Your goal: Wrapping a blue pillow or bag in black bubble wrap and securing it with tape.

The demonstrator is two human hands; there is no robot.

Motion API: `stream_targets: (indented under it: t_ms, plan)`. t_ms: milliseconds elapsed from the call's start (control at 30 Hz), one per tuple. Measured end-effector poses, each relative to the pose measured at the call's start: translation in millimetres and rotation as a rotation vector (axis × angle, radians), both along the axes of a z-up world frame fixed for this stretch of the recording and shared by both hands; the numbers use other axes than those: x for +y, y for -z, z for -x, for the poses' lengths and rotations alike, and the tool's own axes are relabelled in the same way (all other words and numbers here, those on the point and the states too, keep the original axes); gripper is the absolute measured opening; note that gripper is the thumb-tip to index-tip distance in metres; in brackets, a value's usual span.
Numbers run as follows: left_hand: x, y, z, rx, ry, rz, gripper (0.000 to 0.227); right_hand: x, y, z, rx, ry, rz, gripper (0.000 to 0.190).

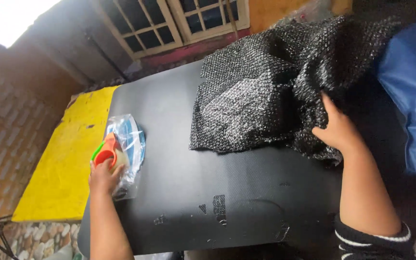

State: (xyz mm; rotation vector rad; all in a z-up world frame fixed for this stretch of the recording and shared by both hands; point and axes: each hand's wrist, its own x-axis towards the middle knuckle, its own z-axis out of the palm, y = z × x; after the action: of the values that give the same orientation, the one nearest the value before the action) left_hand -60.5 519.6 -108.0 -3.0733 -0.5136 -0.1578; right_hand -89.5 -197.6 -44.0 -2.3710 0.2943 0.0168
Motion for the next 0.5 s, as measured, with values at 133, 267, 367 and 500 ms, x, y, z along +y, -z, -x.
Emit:
stream_targets:
  t_ms: [133,267,367,500]
  plan:
    - [-48,-12,-18,-0.452,0.196,0.16,0.046,-15,9,1,-0.23,0.228,0.022,0.114]
    - [-178,8,-41,-0.379,0.449,0.761,0.064,-23,6,5,-0.154,0.507,-0.08,0.111]
    - [-278,11,-44,-0.179,0.787,0.669,0.094,-55,56,-21,0.059,0.396,0.113,0.081]
    - [-284,76,-118,-0.271,0.674,0.649,0.021,-73,87,-36,-0.063,0.372,0.017,0.061]
